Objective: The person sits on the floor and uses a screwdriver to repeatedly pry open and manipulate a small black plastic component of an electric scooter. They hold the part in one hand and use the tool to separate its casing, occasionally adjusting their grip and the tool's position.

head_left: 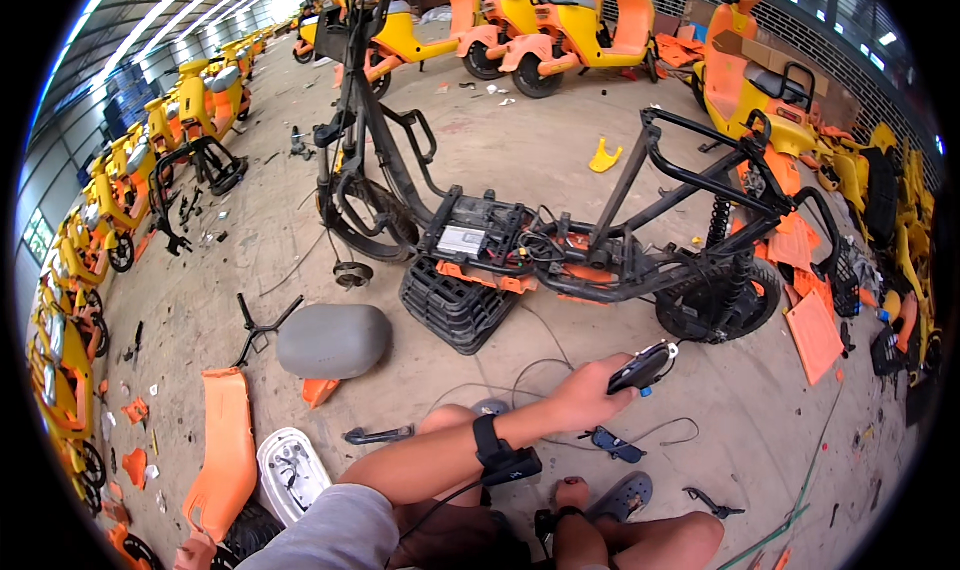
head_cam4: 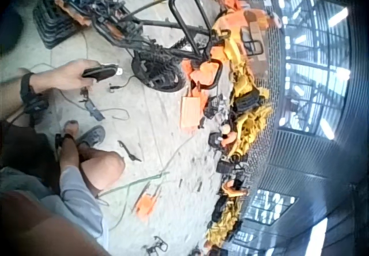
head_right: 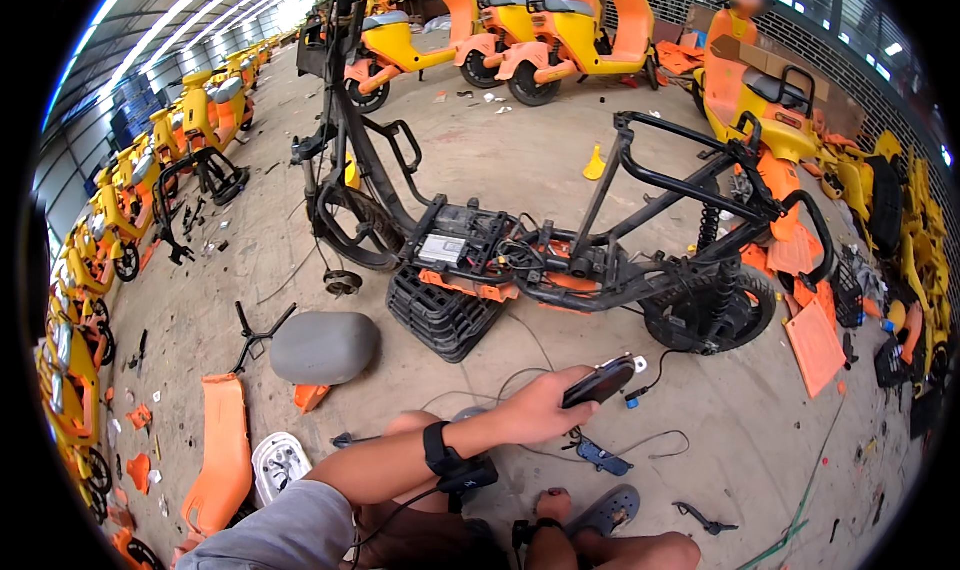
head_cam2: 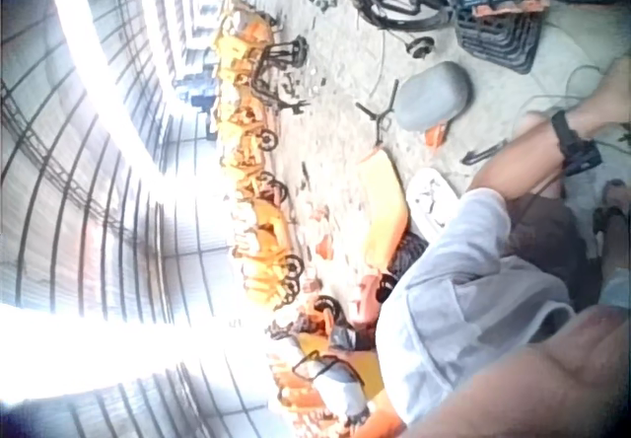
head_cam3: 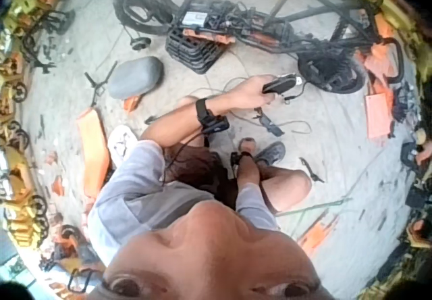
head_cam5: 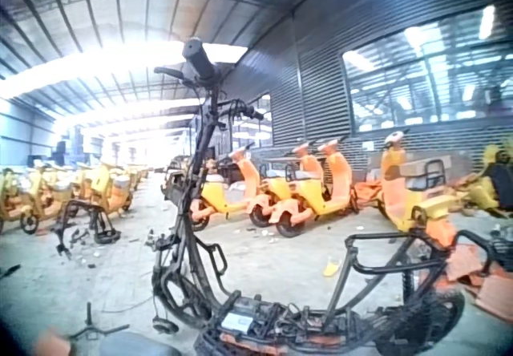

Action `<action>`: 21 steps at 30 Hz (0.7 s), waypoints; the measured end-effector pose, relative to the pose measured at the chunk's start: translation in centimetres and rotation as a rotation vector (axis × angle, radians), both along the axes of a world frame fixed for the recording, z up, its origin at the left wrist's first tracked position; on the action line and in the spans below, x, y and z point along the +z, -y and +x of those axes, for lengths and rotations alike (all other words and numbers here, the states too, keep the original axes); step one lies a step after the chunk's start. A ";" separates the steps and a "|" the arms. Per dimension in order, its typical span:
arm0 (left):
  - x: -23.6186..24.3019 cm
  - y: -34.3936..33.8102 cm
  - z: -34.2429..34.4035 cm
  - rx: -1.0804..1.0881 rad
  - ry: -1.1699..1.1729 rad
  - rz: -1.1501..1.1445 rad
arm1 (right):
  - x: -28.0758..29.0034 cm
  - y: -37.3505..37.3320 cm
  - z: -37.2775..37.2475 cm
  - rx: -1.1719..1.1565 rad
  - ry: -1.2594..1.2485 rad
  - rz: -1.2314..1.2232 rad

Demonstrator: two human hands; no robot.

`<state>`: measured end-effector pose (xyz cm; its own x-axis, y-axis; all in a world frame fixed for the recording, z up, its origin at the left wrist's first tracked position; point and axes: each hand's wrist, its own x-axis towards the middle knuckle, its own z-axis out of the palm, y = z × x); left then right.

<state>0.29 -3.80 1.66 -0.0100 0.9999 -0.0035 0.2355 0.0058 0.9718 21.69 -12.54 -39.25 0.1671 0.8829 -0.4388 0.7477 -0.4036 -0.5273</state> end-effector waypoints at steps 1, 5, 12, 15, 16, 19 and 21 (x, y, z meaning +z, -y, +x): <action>0.2 0.0 0.2 0.010 0.013 0.012 | -0.3 -0.1 0.2 0.003 -0.007 0.007; 0.9 0.0 0.3 0.032 0.071 0.000 | -0.4 -0.1 0.4 -0.011 0.000 -0.036; -0.3 -0.4 0.3 -0.012 0.221 -0.093 | -0.3 0.3 -0.3 0.028 0.059 0.061; -0.7 -0.8 -0.4 0.020 0.314 -0.142 | 0.8 -0.9 -1.0 0.098 -0.012 0.212; -0.3 -1.6 0.5 -0.005 0.356 -0.141 | 0.3 -3.0 0.8 0.100 -0.065 0.191; 1.2 -3.3 3.0 -0.037 0.478 -0.138 | 3.0 -11.8 7.4 0.259 -0.075 0.079; -1.8 -1.6 -2.6 0.139 0.478 -0.210 | 15.8 -11.1 -3.2 0.478 -0.095 -0.052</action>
